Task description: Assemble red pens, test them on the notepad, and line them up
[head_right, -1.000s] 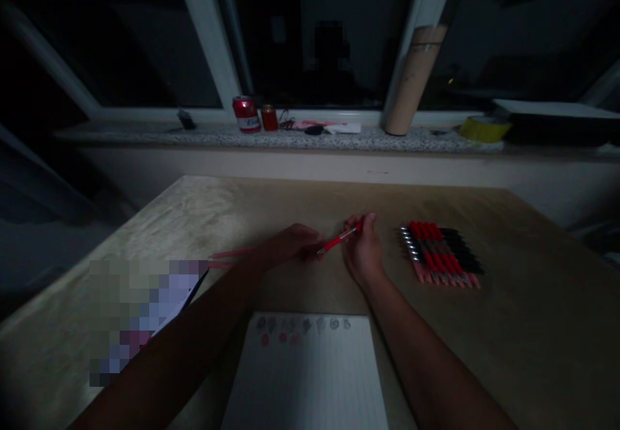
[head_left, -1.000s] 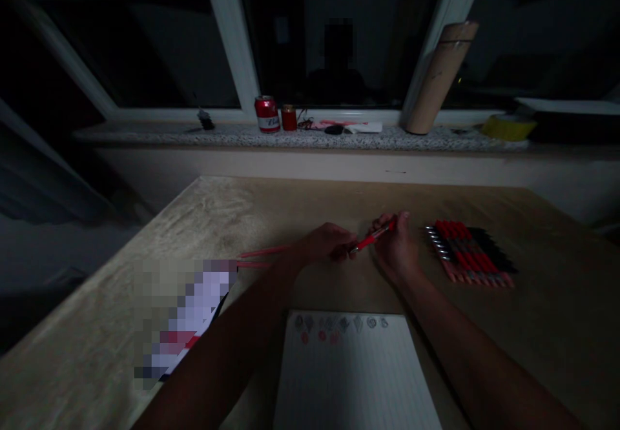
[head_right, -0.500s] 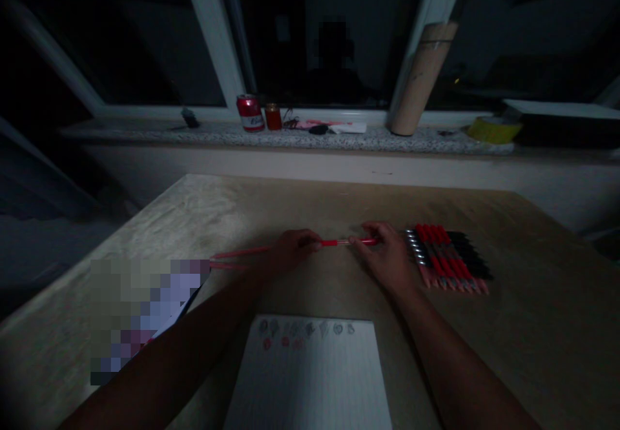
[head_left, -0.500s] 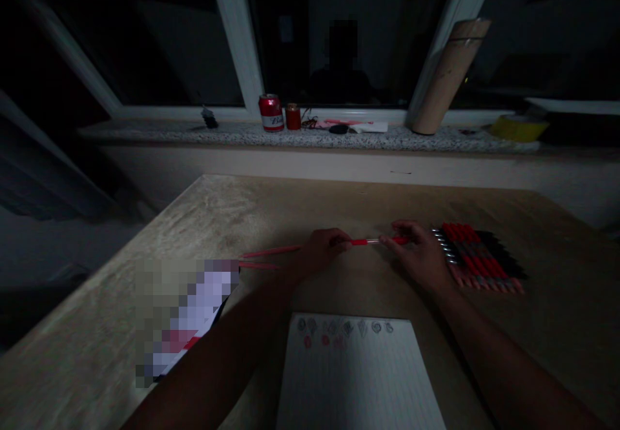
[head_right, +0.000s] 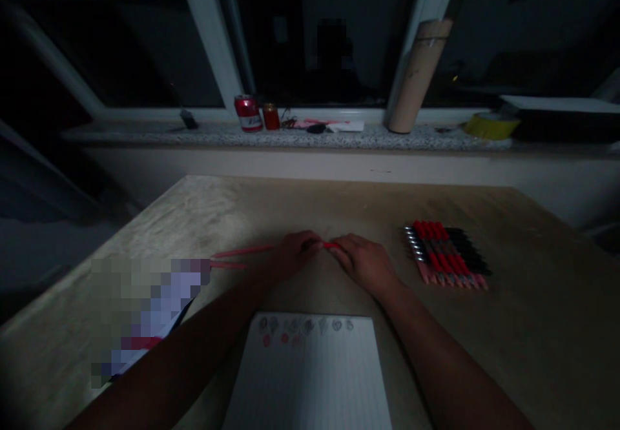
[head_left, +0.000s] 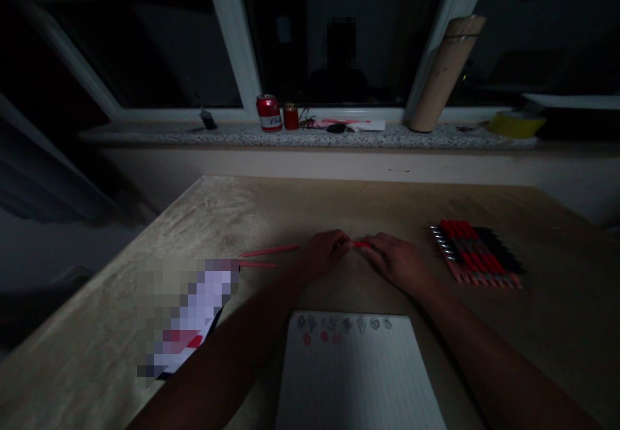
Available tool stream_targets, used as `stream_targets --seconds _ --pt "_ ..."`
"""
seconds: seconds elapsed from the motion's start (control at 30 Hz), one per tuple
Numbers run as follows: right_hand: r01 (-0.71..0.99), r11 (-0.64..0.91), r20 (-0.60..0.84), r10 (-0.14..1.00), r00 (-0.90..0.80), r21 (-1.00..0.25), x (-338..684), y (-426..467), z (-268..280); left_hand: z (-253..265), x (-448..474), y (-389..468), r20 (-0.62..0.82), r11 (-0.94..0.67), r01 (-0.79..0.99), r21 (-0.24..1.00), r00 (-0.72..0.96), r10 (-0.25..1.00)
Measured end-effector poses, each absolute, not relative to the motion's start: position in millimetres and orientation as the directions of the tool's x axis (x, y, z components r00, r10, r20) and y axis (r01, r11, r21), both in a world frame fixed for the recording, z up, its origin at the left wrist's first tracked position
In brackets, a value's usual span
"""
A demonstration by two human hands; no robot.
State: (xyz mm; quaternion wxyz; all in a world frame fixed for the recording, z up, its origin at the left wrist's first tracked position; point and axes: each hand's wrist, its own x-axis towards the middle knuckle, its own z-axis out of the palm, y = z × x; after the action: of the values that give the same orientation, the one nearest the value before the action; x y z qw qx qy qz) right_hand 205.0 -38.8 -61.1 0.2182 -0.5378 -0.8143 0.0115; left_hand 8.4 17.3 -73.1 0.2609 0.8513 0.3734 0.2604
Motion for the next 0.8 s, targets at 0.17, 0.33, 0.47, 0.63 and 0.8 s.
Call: stream_targets --seconds 0.17,0.33,0.47,0.63,0.8 --pt "0.861 0.434 0.34 0.877 -0.338 -0.264 203.5 -39.8 -59.8 -69.6 6.9 15.0 0.249 -0.608 0.5 0.616 0.609 0.753" --pt "0.864 0.446 0.367 0.864 -0.346 -0.235 203.8 -39.5 -62.3 -69.2 7.5 15.0 0.249 -0.64 0.504 0.58 0.638 0.728" --pt "0.857 0.462 0.377 0.854 -0.359 -0.228 203.8 -39.5 -63.1 -71.1 7.5 16.9 0.233 -0.63 0.512 0.584 0.638 0.734" --pt "0.857 0.465 0.379 0.851 -0.363 -0.222 203.5 -39.9 -62.1 -70.6 7.8 16.8 0.2 -0.595 0.521 0.612 0.625 0.754" --pt "0.855 0.472 0.387 0.845 -0.369 -0.216 202.3 -41.3 -60.4 -70.2 9.1 15.3 0.21 -0.589 0.521 0.618 0.612 0.762"
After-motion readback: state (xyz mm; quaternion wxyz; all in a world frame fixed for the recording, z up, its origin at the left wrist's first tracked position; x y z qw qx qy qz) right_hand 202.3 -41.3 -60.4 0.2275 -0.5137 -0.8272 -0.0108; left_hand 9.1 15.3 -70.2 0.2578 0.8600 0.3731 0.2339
